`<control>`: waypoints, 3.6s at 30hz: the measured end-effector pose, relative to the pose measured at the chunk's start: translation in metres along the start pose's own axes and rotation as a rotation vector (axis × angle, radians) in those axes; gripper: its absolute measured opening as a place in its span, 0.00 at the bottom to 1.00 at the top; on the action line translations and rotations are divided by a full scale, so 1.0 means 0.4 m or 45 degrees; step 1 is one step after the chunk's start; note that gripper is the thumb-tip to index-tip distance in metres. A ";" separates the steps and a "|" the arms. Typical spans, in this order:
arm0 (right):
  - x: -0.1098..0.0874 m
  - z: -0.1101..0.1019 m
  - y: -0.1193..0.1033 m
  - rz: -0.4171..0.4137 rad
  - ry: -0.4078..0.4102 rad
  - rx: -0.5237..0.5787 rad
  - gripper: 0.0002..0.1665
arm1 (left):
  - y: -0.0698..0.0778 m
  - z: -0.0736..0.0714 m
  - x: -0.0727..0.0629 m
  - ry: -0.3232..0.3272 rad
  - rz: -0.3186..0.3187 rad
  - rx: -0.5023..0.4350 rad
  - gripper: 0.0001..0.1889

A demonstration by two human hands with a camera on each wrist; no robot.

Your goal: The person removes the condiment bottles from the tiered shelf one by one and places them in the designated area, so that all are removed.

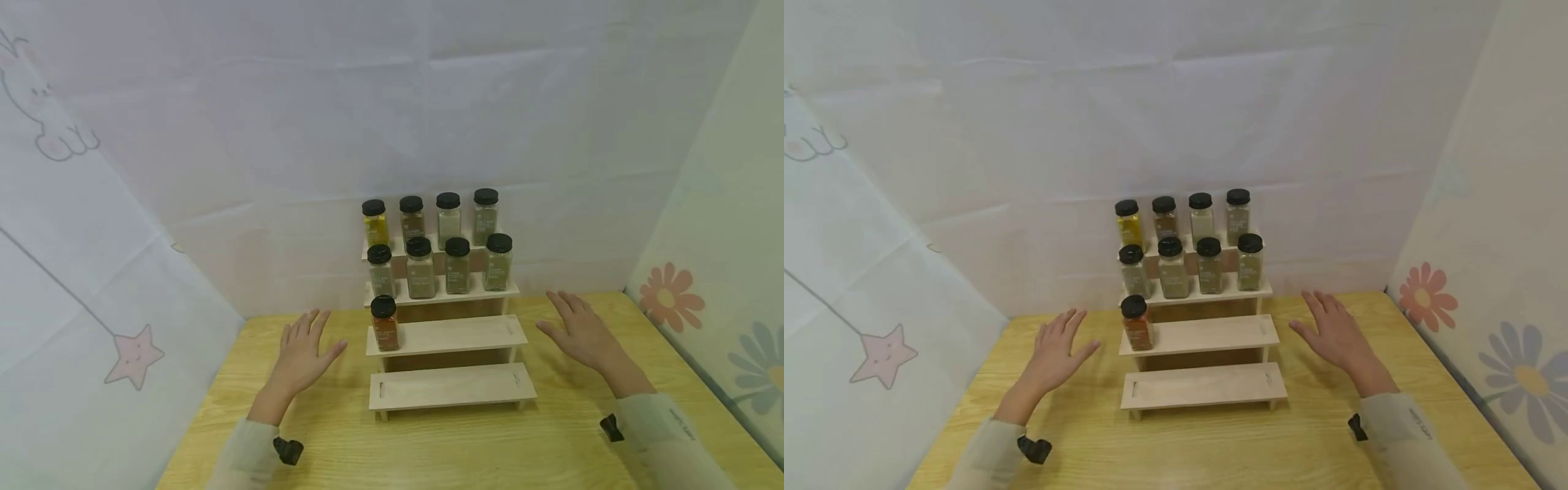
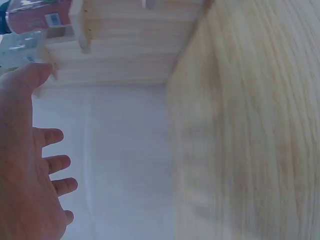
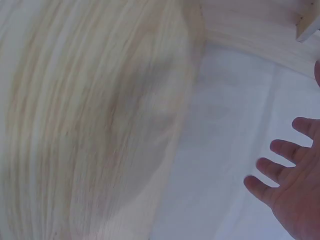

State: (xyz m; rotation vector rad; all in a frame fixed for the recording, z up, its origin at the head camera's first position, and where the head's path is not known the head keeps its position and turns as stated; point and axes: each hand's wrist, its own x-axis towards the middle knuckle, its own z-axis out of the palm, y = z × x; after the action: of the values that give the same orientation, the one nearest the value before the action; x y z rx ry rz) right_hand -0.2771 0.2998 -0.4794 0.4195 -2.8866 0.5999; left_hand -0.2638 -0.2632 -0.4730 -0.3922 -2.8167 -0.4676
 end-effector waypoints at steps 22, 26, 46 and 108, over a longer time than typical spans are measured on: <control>0.018 0.006 -0.068 0.097 -0.007 0.564 0.37 | 0.122 -0.058 0.024 0.170 0.086 -0.480 0.33; 0.019 0.012 -0.077 0.131 -0.023 0.713 0.35 | 0.141 -0.061 0.028 0.184 0.103 -0.552 0.32; 0.035 0.032 -0.120 0.274 -0.178 1.015 0.37 | 0.212 -0.053 0.050 0.203 0.211 -0.786 0.34; 0.038 0.057 -0.130 0.342 -0.324 1.356 0.33 | 0.199 -0.063 0.080 0.071 0.142 -1.065 0.32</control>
State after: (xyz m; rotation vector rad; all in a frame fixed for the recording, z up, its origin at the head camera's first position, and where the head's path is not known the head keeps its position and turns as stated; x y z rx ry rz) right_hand -0.2780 0.2413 -0.4778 0.2125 -2.5754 2.2563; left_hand -0.2643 -0.1925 -0.4186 -0.6615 -2.3902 -1.5884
